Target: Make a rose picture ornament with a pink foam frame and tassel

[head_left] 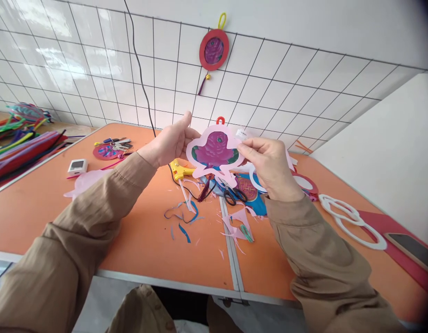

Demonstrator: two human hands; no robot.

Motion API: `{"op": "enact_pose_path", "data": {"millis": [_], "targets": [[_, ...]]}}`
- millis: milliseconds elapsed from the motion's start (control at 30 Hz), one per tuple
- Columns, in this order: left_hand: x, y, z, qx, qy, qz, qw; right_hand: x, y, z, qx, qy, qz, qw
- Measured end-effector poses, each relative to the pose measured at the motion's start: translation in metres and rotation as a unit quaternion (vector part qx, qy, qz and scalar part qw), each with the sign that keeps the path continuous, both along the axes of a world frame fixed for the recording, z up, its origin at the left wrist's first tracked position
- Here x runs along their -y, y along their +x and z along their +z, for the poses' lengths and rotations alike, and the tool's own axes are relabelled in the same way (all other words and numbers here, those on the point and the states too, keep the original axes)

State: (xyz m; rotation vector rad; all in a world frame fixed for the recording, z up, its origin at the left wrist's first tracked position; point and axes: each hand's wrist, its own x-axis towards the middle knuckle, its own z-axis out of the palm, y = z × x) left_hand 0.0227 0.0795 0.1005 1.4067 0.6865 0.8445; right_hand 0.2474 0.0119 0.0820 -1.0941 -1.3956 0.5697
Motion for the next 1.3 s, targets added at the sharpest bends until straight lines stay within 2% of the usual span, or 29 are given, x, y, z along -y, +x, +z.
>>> {"op": "enact_pose_path", "data": {"millis": [233, 400, 533, 733, 900, 1033, 1200, 1300], "targets": [[0.006, 0.001, -0.006, 0.005, 0.063, -0.009, 0.998, -0.001, 0.001, 0.001, 0.019, 0.01, -0.004, 1.0], [0.002, 0.003, -0.012, -0.014, 0.097, 0.01, 0.995, 0.0, 0.002, 0.0, 0.035, 0.02, 0.013, 0.999], [0.004, 0.003, -0.011, -0.032, 0.119, 0.017, 0.992, 0.003, 0.003, 0.002, 0.055, 0.031, 0.017, 0.998], [0.016, 0.007, -0.007, -0.069, 0.158, -0.016, 0.985, 0.006, -0.003, 0.003, 0.056, 0.024, 0.039, 0.997], [0.022, 0.01, -0.008, -0.095, 0.202, 0.028, 0.974, 0.01, -0.008, 0.002, 0.064, 0.032, 0.03, 0.997], [0.024, 0.012, -0.009, -0.086, 0.182, 0.006, 0.98, 0.011, -0.009, 0.002, 0.054, 0.029, 0.016, 0.998], [0.023, 0.013, -0.009, -0.046, 0.114, -0.059, 0.991, 0.009, -0.009, 0.001, 0.029, 0.026, 0.021, 0.999], [0.021, 0.013, -0.01, -0.017, 0.075, -0.073, 0.994, 0.009, -0.01, 0.001, 0.024, 0.03, 0.019, 0.999]]}}
